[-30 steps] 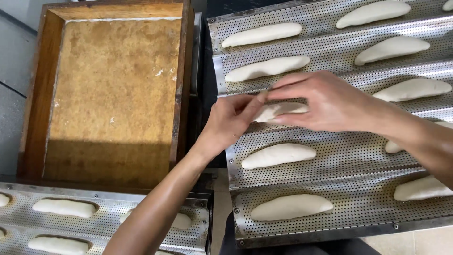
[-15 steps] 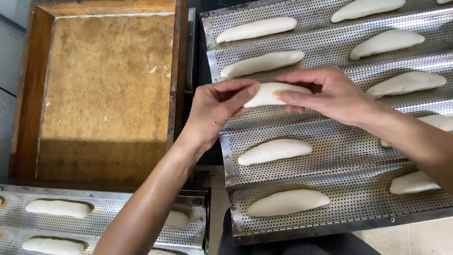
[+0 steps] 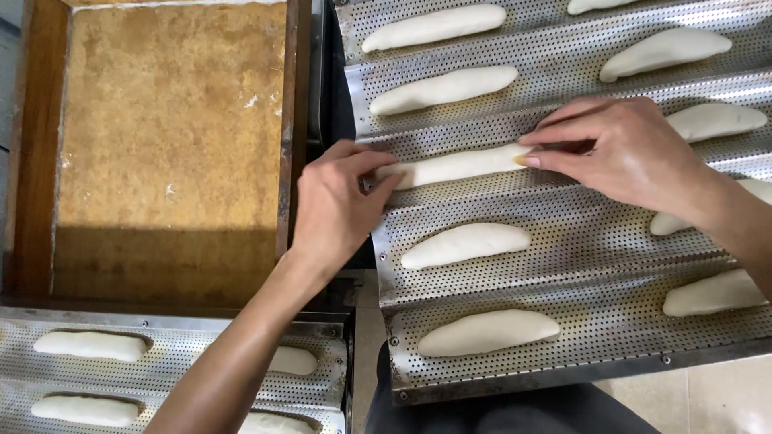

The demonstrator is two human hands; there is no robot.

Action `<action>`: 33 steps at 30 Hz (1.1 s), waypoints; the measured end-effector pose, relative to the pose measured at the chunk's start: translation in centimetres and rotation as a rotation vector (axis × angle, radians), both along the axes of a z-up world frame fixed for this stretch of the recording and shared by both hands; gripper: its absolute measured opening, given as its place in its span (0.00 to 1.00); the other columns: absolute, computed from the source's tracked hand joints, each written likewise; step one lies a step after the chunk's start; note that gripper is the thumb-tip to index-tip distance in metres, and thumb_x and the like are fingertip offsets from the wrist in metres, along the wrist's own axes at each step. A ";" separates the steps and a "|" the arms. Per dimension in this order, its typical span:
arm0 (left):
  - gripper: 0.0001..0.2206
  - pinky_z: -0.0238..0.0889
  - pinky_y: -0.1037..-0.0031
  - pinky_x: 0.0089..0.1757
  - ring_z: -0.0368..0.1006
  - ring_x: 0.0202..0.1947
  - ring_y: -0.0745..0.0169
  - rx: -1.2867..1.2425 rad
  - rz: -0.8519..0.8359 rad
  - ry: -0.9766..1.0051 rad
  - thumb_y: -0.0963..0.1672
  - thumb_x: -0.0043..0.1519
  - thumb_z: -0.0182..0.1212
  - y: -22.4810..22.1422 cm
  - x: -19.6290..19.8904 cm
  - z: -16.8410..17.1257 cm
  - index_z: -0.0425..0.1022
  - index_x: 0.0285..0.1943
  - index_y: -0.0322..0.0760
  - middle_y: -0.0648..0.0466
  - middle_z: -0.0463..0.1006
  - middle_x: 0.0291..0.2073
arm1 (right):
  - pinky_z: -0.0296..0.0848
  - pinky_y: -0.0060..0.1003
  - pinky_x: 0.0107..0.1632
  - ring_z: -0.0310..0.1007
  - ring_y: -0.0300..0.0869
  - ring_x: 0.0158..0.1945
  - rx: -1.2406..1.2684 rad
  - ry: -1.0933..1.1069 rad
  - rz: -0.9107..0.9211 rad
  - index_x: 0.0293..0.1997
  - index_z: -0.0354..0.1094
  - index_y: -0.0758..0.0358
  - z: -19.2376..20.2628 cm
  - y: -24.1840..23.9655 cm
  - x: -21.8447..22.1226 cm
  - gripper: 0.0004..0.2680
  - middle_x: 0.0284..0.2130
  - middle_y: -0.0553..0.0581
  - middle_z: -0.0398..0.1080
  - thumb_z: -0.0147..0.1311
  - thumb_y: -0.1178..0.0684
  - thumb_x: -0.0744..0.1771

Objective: Arrange and shape bread dough pieces onto metal baking trays in a commercial bakery.

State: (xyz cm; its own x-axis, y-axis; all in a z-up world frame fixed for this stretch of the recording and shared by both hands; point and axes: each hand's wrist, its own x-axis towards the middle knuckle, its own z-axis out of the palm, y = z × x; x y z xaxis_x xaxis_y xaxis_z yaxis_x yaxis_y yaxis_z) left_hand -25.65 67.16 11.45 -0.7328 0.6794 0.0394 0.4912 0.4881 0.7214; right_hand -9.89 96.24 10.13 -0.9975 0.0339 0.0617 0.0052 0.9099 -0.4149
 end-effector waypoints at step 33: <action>0.16 0.73 0.82 0.30 0.77 0.29 0.77 0.397 -0.113 -0.585 0.43 0.62 0.67 -0.3 7.5 2.6 0.79 0.57 0.30 0.50 0.86 0.38 | 0.80 0.32 0.44 0.79 0.39 0.45 -0.806 -0.050 0.119 0.59 0.70 0.59 0.3 -5.4 5.1 0.18 0.48 0.55 0.75 0.62 0.47 0.65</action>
State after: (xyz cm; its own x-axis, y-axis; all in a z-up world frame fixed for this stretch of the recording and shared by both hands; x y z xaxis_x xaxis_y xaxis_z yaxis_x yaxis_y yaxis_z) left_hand -18.13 66.83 14.05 -0.6353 0.7683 -0.0783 0.0021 0.1032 0.9947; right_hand -4.75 90.81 10.38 -0.9982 -0.0576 0.0193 -0.0371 0.3279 -0.9440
